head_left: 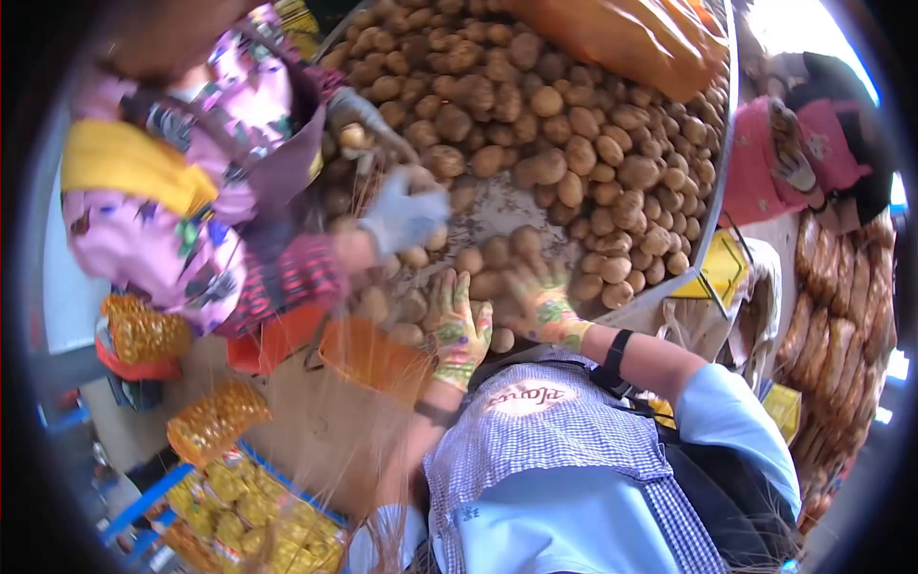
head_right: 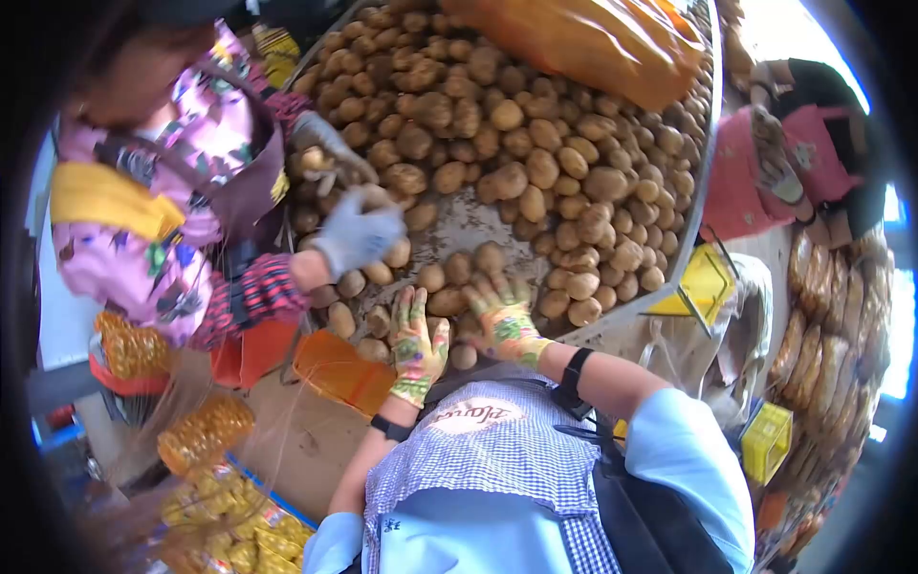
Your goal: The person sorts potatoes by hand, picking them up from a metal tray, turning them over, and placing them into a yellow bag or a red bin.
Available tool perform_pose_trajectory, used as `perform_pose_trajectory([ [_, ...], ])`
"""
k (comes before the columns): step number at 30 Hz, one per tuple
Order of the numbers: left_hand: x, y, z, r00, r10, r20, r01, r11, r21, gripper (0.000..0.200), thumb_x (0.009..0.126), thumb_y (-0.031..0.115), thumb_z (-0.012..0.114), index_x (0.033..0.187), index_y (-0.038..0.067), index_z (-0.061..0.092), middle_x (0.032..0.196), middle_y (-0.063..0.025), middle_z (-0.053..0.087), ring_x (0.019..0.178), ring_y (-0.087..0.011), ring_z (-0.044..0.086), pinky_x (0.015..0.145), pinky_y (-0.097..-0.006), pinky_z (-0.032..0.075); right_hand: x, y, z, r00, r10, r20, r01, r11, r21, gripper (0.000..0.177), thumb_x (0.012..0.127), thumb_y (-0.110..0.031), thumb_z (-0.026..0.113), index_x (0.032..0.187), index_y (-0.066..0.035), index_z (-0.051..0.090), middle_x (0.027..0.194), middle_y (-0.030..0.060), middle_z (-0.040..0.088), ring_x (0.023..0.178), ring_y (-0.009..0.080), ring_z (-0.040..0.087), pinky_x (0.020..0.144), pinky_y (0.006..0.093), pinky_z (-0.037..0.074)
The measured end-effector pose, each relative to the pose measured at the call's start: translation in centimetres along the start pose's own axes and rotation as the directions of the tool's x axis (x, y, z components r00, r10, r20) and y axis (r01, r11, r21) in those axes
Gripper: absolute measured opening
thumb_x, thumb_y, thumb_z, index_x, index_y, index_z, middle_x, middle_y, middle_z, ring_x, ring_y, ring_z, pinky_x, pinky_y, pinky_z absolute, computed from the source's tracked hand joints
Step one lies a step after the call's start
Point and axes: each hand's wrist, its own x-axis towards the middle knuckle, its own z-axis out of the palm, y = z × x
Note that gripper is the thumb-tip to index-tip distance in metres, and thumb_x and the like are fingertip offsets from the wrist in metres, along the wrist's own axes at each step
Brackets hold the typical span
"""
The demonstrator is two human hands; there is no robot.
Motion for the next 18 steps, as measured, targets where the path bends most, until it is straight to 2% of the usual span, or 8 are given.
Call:
perform_pose_trajectory([
  [3,-0.9,-0.3,2.1,0.976,-0.07,0.205,0.009,0.959,0.283,0.066,0.09,0.037,0.058,0.147,0.008,0.039,0.153,-0.0187,0.033,0.141,-0.0435,0.027,0.116,-0.0526,0.024,-1.5,-0.9,-0.8,0.97,-0.241,0.01,0.223,0.91,0.35,0.077,0.077,-0.035,0.072,0.143,-0.007,0.043,0.15,0.0233,0.034,0.144,0.0415,0.026,0.116,0.0552,0.022],
  [5,-2.5,-1.1,1.4,0.959,-0.059,0.276,-0.046,0.932,0.36,0.062,0.089,0.037,0.057,0.143,0.01,0.045,0.153,-0.018,0.033,0.141,-0.0436,0.027,0.116,-0.0527,0.024,-1.8,1.2,-1.1,0.948,-0.285,-0.143,0.309,0.93,0.198,0.078,0.076,-0.032,0.072,0.143,-0.008,0.041,0.149,0.0236,0.034,0.143,0.0415,0.028,0.116,0.053,0.025],
  [7,-4.5,-2.4,0.9,0.969,-0.062,0.239,-0.027,0.936,0.35,0.057,0.088,0.035,0.057,0.14,0.011,0.05,0.15,-0.0183,0.036,0.139,-0.0443,0.028,0.115,-0.0552,0.024,-2.3,2.9,-4.6,0.97,0.051,-0.237,-0.054,0.999,-0.003,0.079,0.076,-0.031,0.072,0.144,-0.007,0.04,0.149,0.0231,0.036,0.141,0.0405,0.03,0.116,0.0523,0.025],
  [9,-5.4,-2.8,0.0,0.981,-0.072,0.181,0.006,0.939,0.343,0.052,0.088,0.033,0.058,0.136,0.012,0.055,0.147,-0.0185,0.038,0.137,-0.045,0.029,0.114,-0.0576,0.024,-2.5,5.3,-5.2,0.873,0.247,-0.422,-0.251,0.967,0.046,0.082,0.074,-0.03,0.073,0.145,-0.008,0.039,0.147,0.0227,0.037,0.139,0.0404,0.032,0.115,0.0537,0.026],
  [10,-5.9,-3.0,-0.5,0.99,-0.113,0.087,0.075,0.932,0.354,0.048,0.089,0.031,0.056,0.133,0.013,0.057,0.146,-0.018,0.039,0.135,-0.0453,0.032,0.114,-0.0575,0.025,-2.6,5.4,-4.5,0.899,0.245,-0.362,-0.266,0.964,-0.009,0.083,0.074,-0.033,0.074,0.144,-0.006,0.039,0.147,0.0226,0.037,0.14,0.0399,0.032,0.115,0.0552,0.024],
  [13,-7.4,-2.6,-1.7,0.974,-0.229,0.003,0.2,0.859,0.472,0.045,0.091,0.023,0.054,0.133,0.008,0.055,0.141,-0.0211,0.042,0.128,-0.0451,0.039,0.112,-0.0549,0.029,-2.4,1.6,-1.4,0.996,0.084,-0.044,-0.08,0.993,0.089,0.085,0.079,-0.044,0.069,0.147,-0.006,0.035,0.152,0.0232,0.029,0.143,0.0465,0.022,0.117,0.0583,0.016],
  [15,-8.8,-4.9,-1.3,0.888,-0.34,-0.308,0.402,0.901,0.163,0.045,0.091,0.017,0.055,0.133,0.001,0.05,0.136,-0.0253,0.043,0.125,-0.0445,0.041,0.11,-0.0526,0.032,-1.9,-0.4,0.0,0.997,0.03,-0.078,-0.022,0.994,0.103,0.087,0.08,-0.045,0.069,0.149,-0.006,0.032,0.153,0.024,0.026,0.142,0.0498,0.02,0.116,0.0613,0.014],
  [18,-8.4,-4.0,-2.3,0.883,-0.375,-0.283,0.415,0.905,0.095,0.044,0.093,0.017,0.057,0.131,-0.002,0.048,0.132,-0.0268,0.045,0.124,-0.0427,0.043,0.107,-0.0517,0.034,-1.7,-0.4,0.0,0.964,-0.261,-0.049,0.264,0.927,0.266,0.072,0.08,-0.039,0.068,0.139,-0.003,0.045,0.147,0.0232,0.037,0.143,0.0417,0.025,0.117,0.0569,0.016],
])
